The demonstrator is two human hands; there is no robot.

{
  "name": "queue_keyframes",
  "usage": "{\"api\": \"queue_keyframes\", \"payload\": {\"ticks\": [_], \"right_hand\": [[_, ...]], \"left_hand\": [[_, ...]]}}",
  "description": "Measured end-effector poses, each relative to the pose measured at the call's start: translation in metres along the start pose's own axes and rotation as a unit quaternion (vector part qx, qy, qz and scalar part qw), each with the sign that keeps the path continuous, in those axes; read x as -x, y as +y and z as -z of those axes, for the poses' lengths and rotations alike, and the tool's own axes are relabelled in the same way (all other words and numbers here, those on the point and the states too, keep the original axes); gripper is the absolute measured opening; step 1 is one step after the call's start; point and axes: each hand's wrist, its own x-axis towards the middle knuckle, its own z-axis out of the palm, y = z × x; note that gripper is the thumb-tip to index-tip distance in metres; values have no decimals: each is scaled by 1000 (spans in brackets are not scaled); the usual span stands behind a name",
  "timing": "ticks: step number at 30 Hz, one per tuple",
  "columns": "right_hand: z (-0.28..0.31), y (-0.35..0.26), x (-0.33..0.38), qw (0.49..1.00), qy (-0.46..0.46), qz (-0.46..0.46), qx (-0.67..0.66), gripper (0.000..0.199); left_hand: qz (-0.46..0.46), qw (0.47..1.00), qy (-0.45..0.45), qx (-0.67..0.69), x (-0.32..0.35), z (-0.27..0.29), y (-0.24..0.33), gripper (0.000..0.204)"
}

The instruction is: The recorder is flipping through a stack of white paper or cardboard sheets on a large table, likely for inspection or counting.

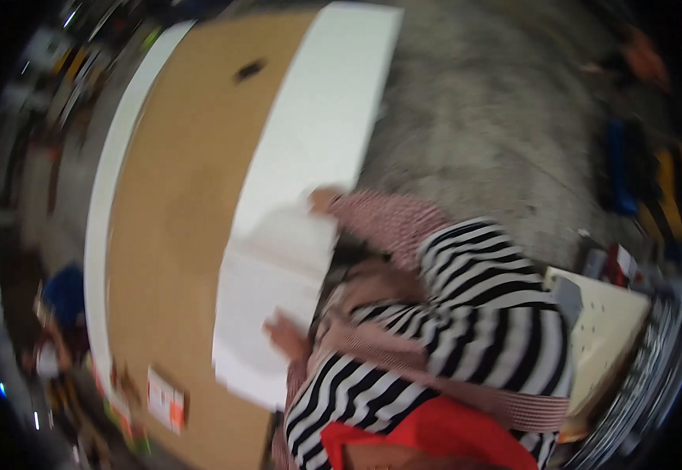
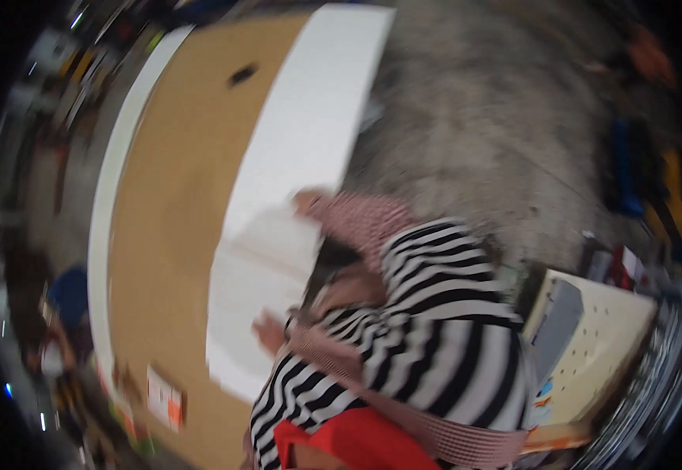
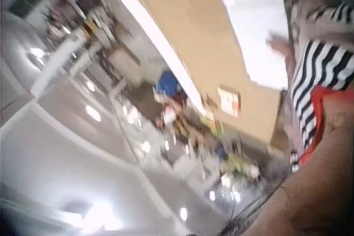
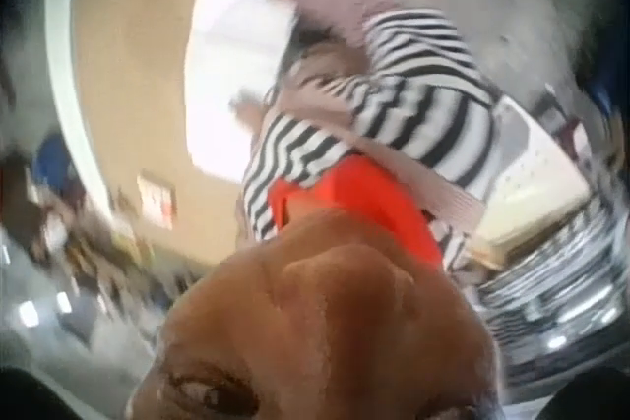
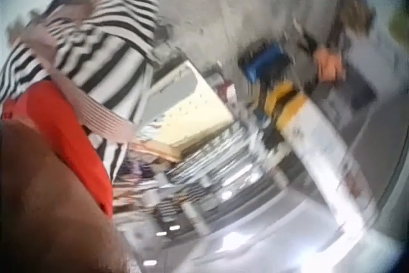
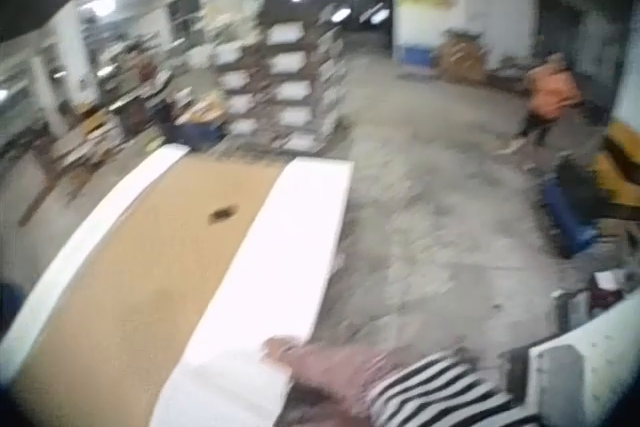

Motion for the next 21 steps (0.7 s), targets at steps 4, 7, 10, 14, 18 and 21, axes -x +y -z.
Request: {"api": "queue_keyframes", "payload": {"ticks": [4,7,10,14,18,21], "right_hand": [[4,-10,18,999,37,-21,21,38],[10,-8,36,985,161,-26,-47,30],[16,-8,44,976,176,-46,-121,24],[24,-21,57,992,74,-107,7,19],[36,-39,76,991,93,-97,-10,22],[43,-48,81,991,98,-85,13,22]], "left_hand": [[34,999,29,-1,-17,-25,-20,88],[-19,987,27,-157,-21,-37,-28,81],[8,987,25,-160,-22,-38,-18,83],[38,987,33,-151,-12,-25,-3,99],[20,994,-8,-111,-1,-8,3,130],[13,996,-4,-93,-3,-2,5,141]]}}
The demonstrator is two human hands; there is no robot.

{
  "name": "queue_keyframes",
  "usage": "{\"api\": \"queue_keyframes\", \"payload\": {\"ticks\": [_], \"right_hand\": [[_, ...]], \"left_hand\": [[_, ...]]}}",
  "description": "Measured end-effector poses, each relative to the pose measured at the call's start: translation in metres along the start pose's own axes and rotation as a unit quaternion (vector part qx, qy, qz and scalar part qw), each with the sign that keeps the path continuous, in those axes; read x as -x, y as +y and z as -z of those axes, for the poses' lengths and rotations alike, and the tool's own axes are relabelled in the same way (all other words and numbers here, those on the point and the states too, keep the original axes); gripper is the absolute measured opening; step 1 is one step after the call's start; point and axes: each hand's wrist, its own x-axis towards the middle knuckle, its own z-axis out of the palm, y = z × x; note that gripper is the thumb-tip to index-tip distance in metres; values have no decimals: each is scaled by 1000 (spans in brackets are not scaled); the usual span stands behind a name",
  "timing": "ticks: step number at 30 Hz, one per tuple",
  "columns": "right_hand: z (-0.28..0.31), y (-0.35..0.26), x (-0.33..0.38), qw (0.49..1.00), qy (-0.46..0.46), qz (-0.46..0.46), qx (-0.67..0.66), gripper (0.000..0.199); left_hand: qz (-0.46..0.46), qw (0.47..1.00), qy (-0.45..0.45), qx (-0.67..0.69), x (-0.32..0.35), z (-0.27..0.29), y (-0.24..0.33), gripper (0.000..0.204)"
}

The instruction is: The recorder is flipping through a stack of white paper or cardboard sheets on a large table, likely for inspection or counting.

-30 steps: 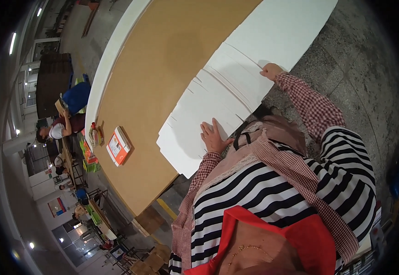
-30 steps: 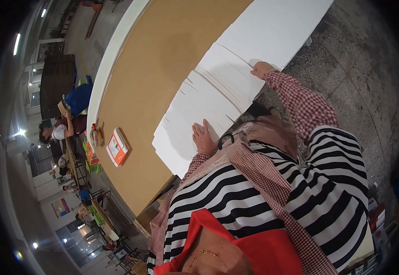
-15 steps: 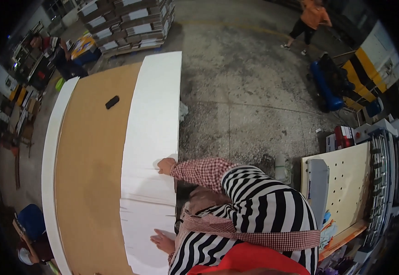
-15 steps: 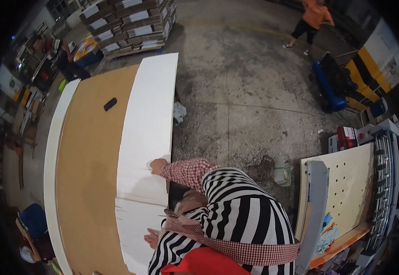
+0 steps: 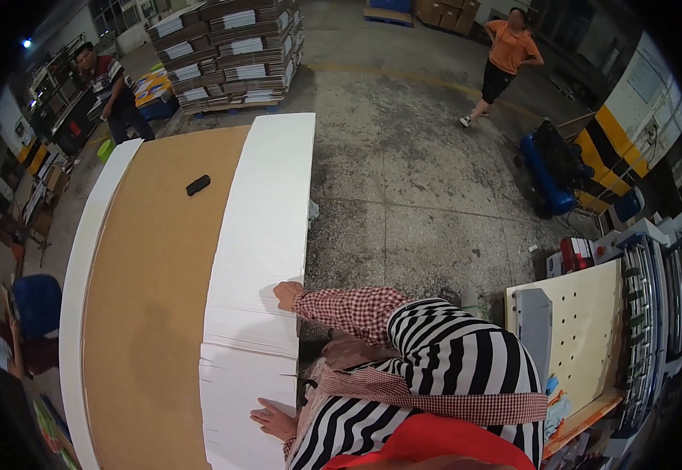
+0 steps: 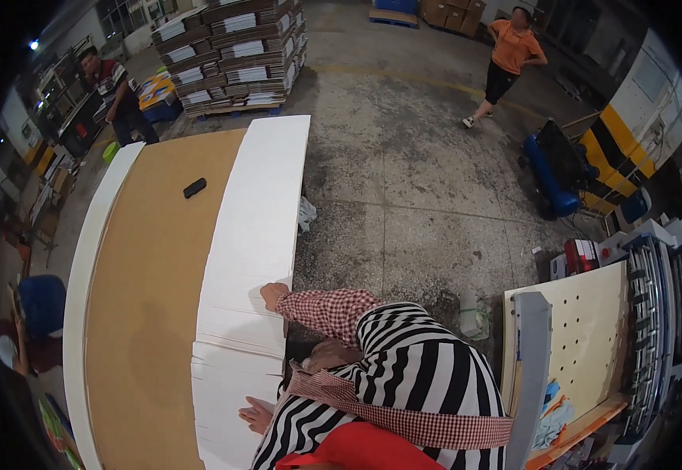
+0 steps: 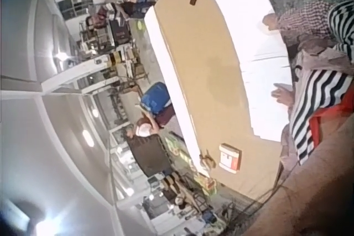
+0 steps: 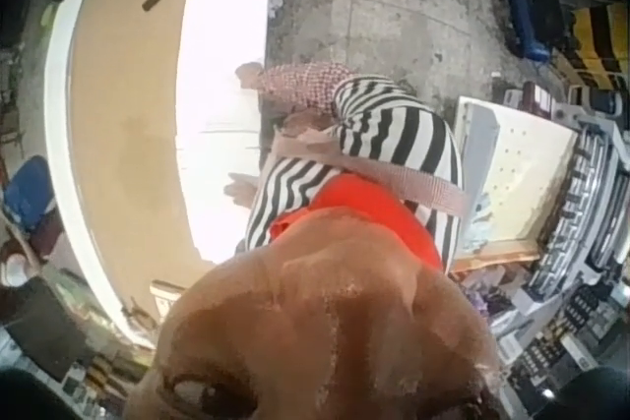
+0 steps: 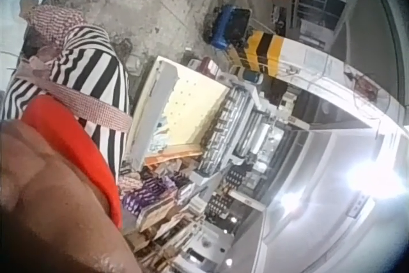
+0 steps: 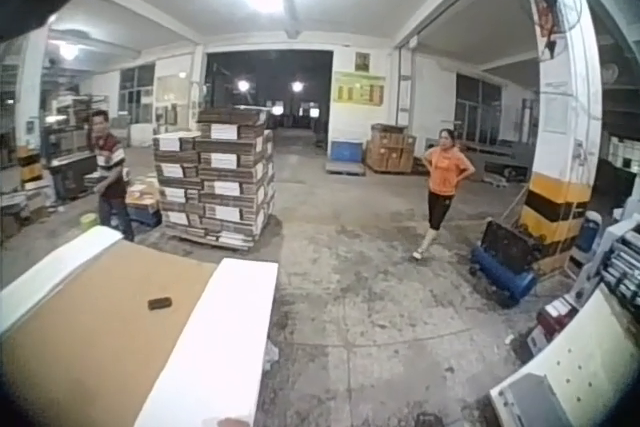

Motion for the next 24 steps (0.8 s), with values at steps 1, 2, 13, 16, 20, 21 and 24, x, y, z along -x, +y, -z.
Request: {"api": "queue_keyframes", "payload": {"ticks": [1,2,13,16,20,21,24], "right_hand": [[1,-1,-1,1000,-1,0,-1,23],[1,-2,-1,1000,-1,0,-2,24],[-2,-8,7,1000,19,21,4,28],[-8,-6,8,999,28,15,-14,26],[-31,11,-3,998,34,50,-24,29],[-38,17,-9,997,37,63,-12,32],[-55,37,-19,997,-50,61,-21,62]], "left_hand": [[-2,1000,-3,-3,-1,0,0,140],[-2,1000,-7,-21,-2,-1,0,140],[-14,999,35,-16,-5,-15,-2,137],[-20,999,44,-19,-4,-13,-1,135],[-21,1000,11,-4,-4,2,1,133],[-9,1000,-11,-24,-2,7,2,132],[-26,999,2,30,3,18,3,126]]}}
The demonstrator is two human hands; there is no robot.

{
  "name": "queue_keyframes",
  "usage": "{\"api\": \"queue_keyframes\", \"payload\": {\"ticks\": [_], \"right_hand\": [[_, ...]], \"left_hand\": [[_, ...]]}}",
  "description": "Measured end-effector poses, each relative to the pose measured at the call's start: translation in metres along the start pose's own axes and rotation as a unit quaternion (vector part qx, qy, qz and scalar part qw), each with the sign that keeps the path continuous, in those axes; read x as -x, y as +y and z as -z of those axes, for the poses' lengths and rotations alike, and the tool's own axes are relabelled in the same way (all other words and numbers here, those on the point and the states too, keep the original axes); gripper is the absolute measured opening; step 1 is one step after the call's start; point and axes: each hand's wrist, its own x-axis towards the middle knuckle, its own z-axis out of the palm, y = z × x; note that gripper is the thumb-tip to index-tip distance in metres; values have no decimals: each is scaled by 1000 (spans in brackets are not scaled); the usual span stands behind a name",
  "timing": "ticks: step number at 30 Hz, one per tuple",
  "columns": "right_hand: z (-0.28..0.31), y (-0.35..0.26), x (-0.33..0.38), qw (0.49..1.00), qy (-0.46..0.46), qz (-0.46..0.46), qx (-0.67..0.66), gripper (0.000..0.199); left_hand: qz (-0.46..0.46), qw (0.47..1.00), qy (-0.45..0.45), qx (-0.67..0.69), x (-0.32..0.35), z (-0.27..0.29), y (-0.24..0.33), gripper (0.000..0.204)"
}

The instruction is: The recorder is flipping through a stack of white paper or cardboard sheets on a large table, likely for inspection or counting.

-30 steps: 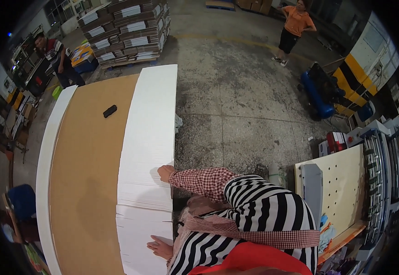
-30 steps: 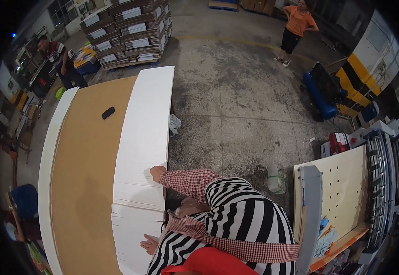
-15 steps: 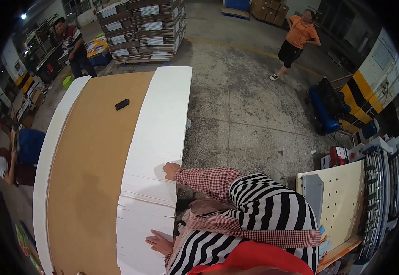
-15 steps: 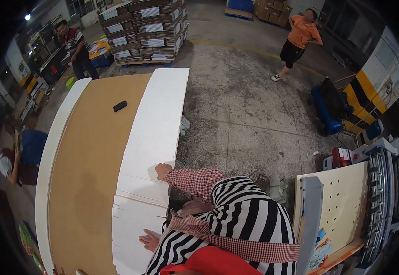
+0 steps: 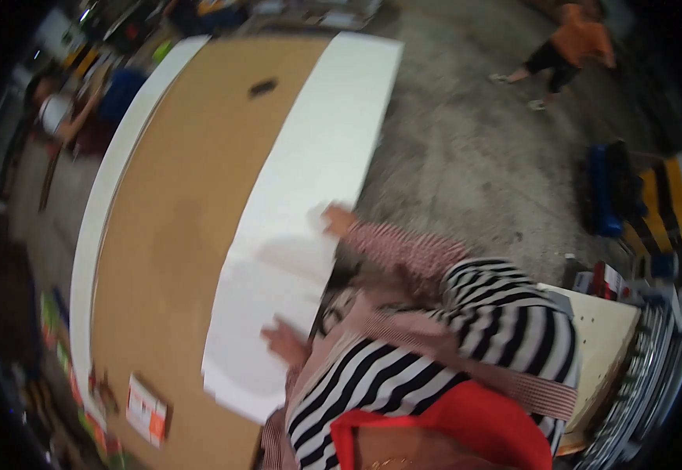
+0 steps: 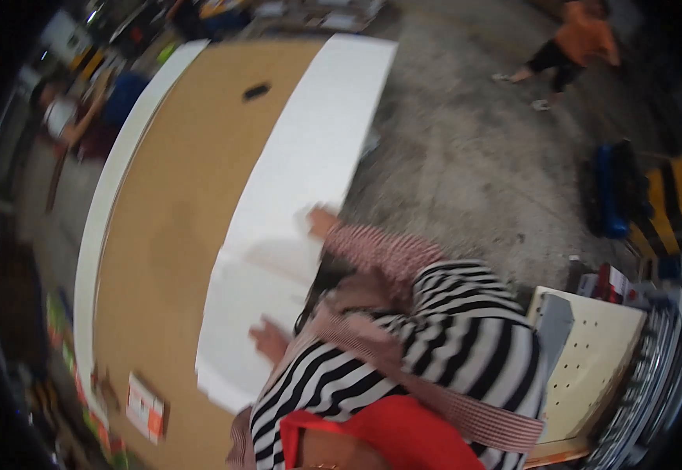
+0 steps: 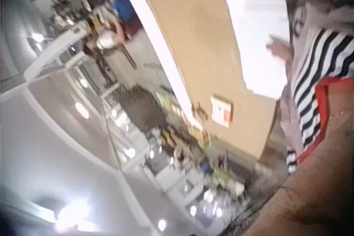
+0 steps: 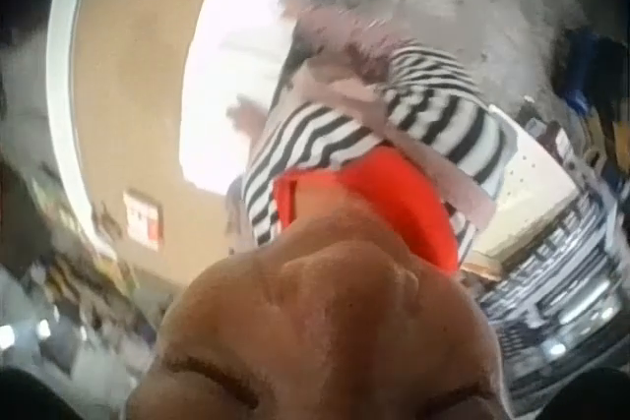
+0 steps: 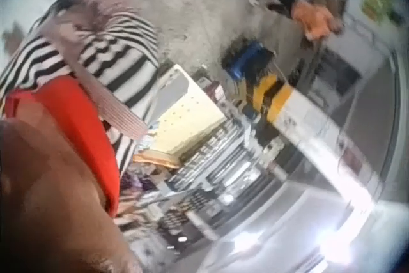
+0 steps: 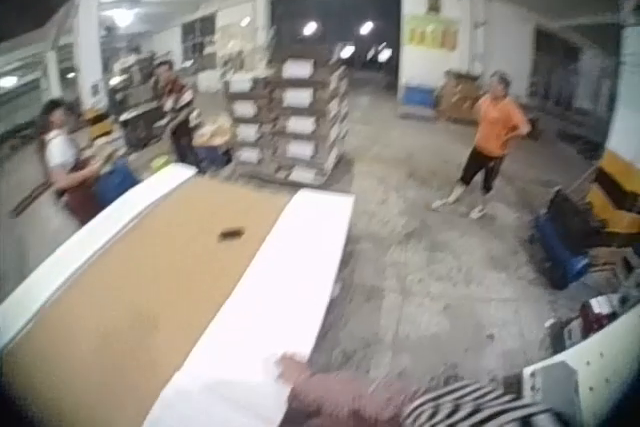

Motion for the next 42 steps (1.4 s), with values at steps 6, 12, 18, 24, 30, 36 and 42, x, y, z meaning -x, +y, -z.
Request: {"api": "queue_keyframes", "payload": {"ticks": [6,12,18,24,30,36,42], "right_hand": [[5,15,6,988,111,17,-110,31],[28,0,21,980,102,-18,-168,24],[38,-17,28,982,85,-62,-154,27],[54,-26,3,993,-31,-45,-101,35],[41,-15,-10,999,3,-14,-45,32],[28,4,-22,1000,-17,20,10,36],[37,4,-16,998,-9,11,-56,33]], "left_hand": [[-19,999,14,38,6,21,8,121],[-39,998,-6,48,11,37,8,121],[-40,999,-3,27,13,32,7,126],[-9,1000,-11,22,21,34,14,123],[-8,999,0,32,22,31,15,122],[-13,999,19,33,28,22,10,120],[-11,999,28,39,28,27,10,117]]}}
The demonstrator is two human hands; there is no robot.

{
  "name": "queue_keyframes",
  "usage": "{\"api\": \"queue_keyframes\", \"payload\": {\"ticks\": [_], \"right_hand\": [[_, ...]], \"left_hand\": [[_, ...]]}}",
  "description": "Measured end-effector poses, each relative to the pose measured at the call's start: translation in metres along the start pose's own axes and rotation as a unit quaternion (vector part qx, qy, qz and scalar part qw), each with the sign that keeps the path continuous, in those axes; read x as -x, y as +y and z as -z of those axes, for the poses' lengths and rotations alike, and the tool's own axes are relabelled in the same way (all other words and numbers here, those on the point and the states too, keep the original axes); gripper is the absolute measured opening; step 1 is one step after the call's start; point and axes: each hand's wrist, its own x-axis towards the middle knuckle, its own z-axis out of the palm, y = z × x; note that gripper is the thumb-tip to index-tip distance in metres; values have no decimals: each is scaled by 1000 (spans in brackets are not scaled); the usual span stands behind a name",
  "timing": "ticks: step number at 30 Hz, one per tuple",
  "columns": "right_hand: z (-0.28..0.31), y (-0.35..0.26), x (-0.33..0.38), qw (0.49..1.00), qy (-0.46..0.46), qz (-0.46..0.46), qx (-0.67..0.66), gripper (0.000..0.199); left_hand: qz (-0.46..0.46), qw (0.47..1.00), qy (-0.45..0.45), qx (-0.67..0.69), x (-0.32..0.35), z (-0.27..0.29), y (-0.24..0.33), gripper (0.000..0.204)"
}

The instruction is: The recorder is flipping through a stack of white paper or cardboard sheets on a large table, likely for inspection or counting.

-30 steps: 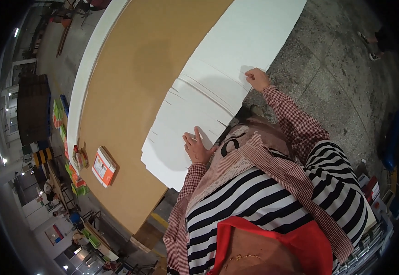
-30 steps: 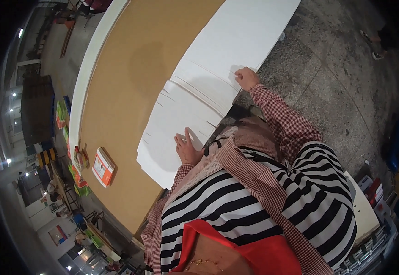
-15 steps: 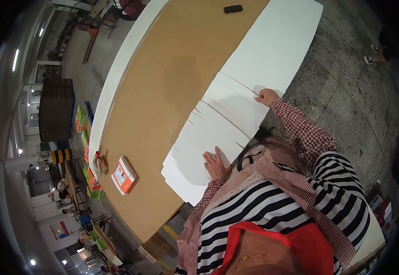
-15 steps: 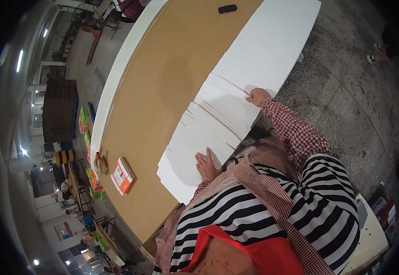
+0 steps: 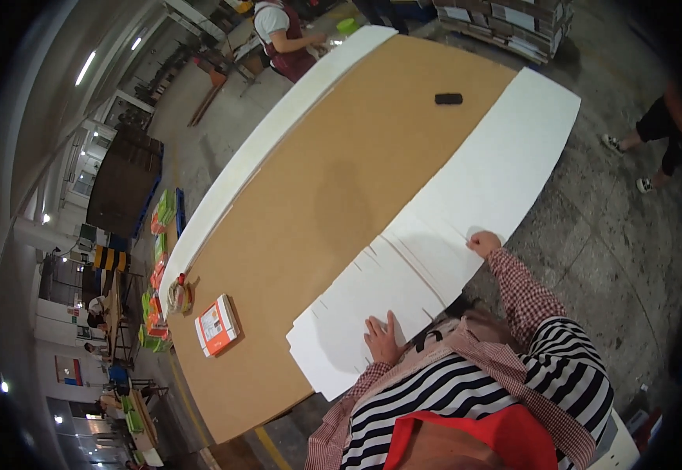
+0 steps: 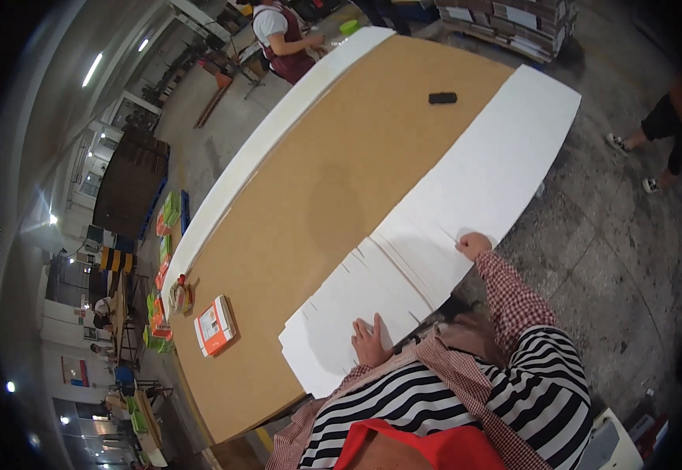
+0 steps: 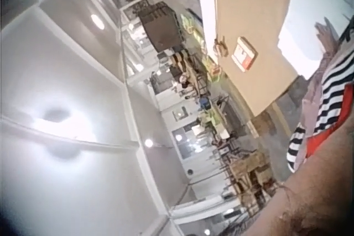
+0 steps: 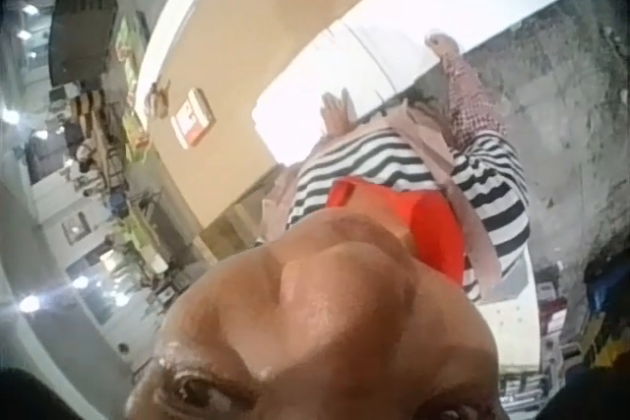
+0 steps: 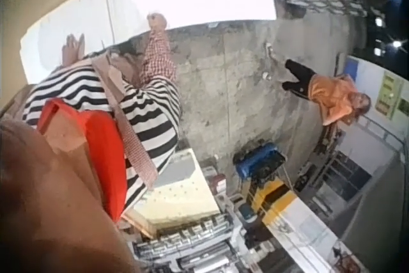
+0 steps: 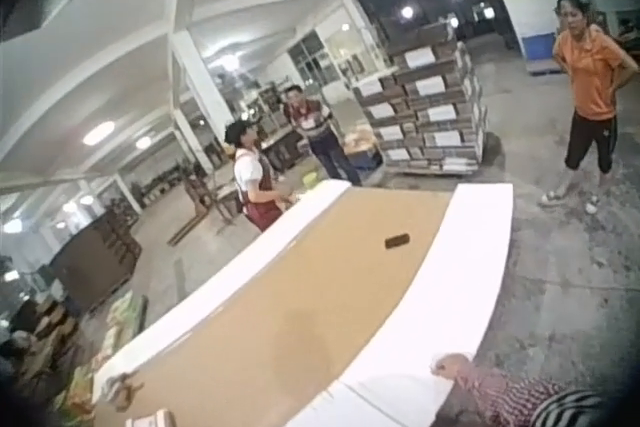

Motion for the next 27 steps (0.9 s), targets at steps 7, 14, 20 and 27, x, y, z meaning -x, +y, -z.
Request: {"api": "queue_keyframes", "payload": {"ticks": [7,14,20,27], "right_hand": [[7,-3,7,1000,-2,4,-15,35],[8,-18,30,982,116,2,-150,21],[15,-31,45,995,97,-30,-13,18],[7,-35,49,992,115,-45,-18,27]], "left_hand": [[-1,1000,10,9,2,-3,-1,118],[0,999,21,24,3,-5,-1,118],[10,1000,15,21,2,-6,1,117],[8,999,22,35,4,-7,1,117]]}}
